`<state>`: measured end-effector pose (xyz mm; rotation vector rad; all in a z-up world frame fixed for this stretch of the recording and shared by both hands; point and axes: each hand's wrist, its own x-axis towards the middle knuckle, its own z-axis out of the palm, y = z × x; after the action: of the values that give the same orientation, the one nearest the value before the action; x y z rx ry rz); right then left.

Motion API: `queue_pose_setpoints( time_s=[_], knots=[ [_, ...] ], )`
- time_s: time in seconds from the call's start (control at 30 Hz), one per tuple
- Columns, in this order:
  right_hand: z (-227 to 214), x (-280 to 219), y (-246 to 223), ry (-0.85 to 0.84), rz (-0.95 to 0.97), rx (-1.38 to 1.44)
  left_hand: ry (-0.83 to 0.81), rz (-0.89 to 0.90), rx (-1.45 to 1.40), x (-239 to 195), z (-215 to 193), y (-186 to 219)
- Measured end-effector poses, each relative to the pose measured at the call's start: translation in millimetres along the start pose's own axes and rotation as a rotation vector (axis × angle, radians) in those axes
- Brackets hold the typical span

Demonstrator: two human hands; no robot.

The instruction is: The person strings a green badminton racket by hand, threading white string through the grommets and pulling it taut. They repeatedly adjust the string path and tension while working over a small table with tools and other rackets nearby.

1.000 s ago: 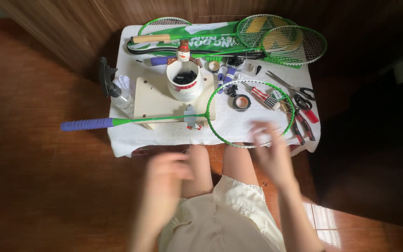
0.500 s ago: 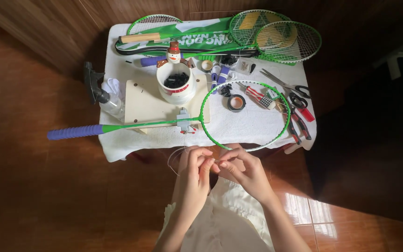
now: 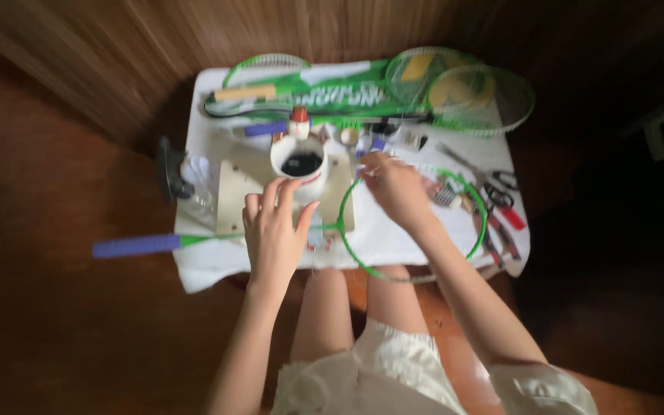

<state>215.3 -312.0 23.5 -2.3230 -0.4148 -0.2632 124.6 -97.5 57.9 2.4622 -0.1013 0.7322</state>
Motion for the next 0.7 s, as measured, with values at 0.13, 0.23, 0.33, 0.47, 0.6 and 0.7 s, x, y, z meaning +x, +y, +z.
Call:
queue_pose_setpoints(
  time_s=[0.13, 0.23, 0.33, 0.47, 0.6, 0.7],
  knots=[
    [53, 47, 41, -0.143, -0.111, -0.369, 0.016, 0.088, 0.145, 20, 23, -15],
    [75, 84, 60, -0.281, -0.059, -0.363, 0.007, 0.068, 0.110, 32, 23, -28],
    [77, 115, 58, -0.382, 0.036, -0.178, -0.033, 0.079, 0.049, 31, 16, -41],
    [68, 143, 36, -0.564, 0.247, -0.020, -0.105, 0.151, 0.005, 32, 11, -41],
    [58, 152, 30, -0.524, 0.272, -0.017, -0.196, 0.091, 0.025, 32, 20, -54],
    [44, 154, 26, -0.562, 0.277, 0.117, -0.200, 0.190, -0.028, 39, 18, -65]
  ],
)
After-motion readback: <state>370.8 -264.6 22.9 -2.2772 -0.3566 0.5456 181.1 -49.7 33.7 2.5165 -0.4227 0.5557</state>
